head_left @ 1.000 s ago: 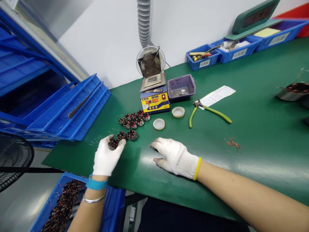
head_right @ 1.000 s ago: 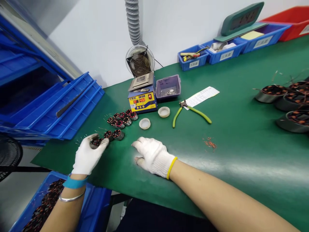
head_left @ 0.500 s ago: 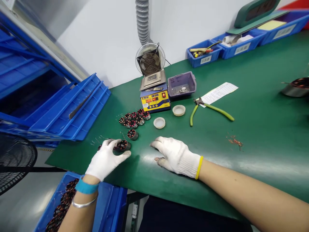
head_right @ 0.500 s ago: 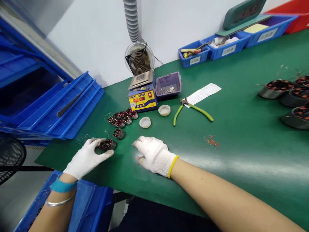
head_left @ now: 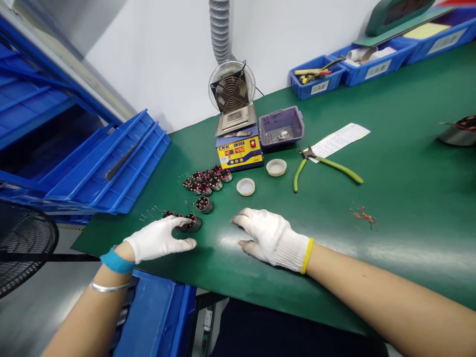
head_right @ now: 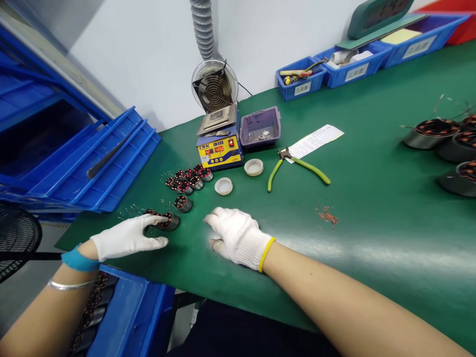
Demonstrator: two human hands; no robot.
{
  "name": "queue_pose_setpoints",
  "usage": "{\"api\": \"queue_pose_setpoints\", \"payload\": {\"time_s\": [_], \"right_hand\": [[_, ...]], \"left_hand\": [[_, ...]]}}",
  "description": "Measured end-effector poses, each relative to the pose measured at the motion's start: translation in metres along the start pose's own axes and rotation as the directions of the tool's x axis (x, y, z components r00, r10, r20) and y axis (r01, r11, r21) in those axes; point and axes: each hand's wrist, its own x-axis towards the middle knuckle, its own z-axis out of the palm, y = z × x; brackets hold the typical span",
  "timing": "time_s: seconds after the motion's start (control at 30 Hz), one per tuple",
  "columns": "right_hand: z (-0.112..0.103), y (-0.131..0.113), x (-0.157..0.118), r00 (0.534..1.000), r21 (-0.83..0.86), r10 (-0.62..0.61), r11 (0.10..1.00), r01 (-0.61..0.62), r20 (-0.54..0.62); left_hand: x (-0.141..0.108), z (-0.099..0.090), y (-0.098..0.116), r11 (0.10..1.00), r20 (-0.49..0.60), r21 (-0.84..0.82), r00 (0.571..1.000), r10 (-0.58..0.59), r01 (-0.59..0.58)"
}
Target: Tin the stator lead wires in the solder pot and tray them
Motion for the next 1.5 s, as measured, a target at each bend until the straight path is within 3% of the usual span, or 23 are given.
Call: {"api": "queue_pose_setpoints", "payload": {"time_s": [0.13,0.37,0.5,0.63,0.77,0.9,1.0,1.17,1.37,1.5], "right_hand": [[-0.001,-0.001,0.0,1.0,-0.007,0.004,1.0,-0.004,0.0],[-0.001,-0.001,0.0,1.0,-0.019,-0.014,1.0,0.013,-0.013],[-0.001,-0.002,0.0,1.0,-0.033,-0.02,0.999,0.019,-0.02],[-0.003,-0.003,0.0,1.0,-0.045,-0.013,0.999,0.013,-0.007],[-0.005,-0.004,0.0,1.0,-0.055,-0.015,0.998,0.016,0.007],[-0.007,-0.005,0.0,1.0,-0.054,-0.005,0.999,0.006,0.015],[-0.007,-0.005,0.0,1.0,-0.062,-0.004,0.998,0.005,0.019],[-0.003,-0.002,0.0,1.0,-0.086,-0.012,0.996,0.011,-0.01],[-0.002,0.0,-0.001,1.0,-0.096,-0.008,0.995,0.007,-0.014],[-0.003,0.001,-0.003,1.0,-0.086,-0.007,0.996,0.006,-0.007]], "left_hand": [[0.015,-0.008,0.005,0.996,0.114,-0.088,0.994,-0.002,0.012],[0.046,-0.027,0.0,0.926,0.254,-0.287,0.951,-0.175,0.247],[0.051,-0.032,0.008,0.894,0.287,-0.304,0.926,-0.244,0.33],[0.054,-0.028,0.019,0.917,0.237,-0.268,0.943,-0.234,0.295],[0.057,-0.019,0.032,0.947,0.085,-0.174,0.962,-0.258,0.269],[0.057,-0.017,0.048,0.907,-0.012,-0.183,0.921,-0.389,0.38],[0.059,-0.015,0.054,0.879,-0.03,-0.271,0.91,-0.414,0.392],[0.07,-0.008,0.053,0.876,-0.076,-0.355,0.924,-0.376,0.327],[0.072,-0.002,0.044,0.888,-0.046,-0.343,0.939,-0.34,0.305],[0.069,0.007,0.036,0.904,-0.126,-0.362,0.949,-0.289,0.227]]}}
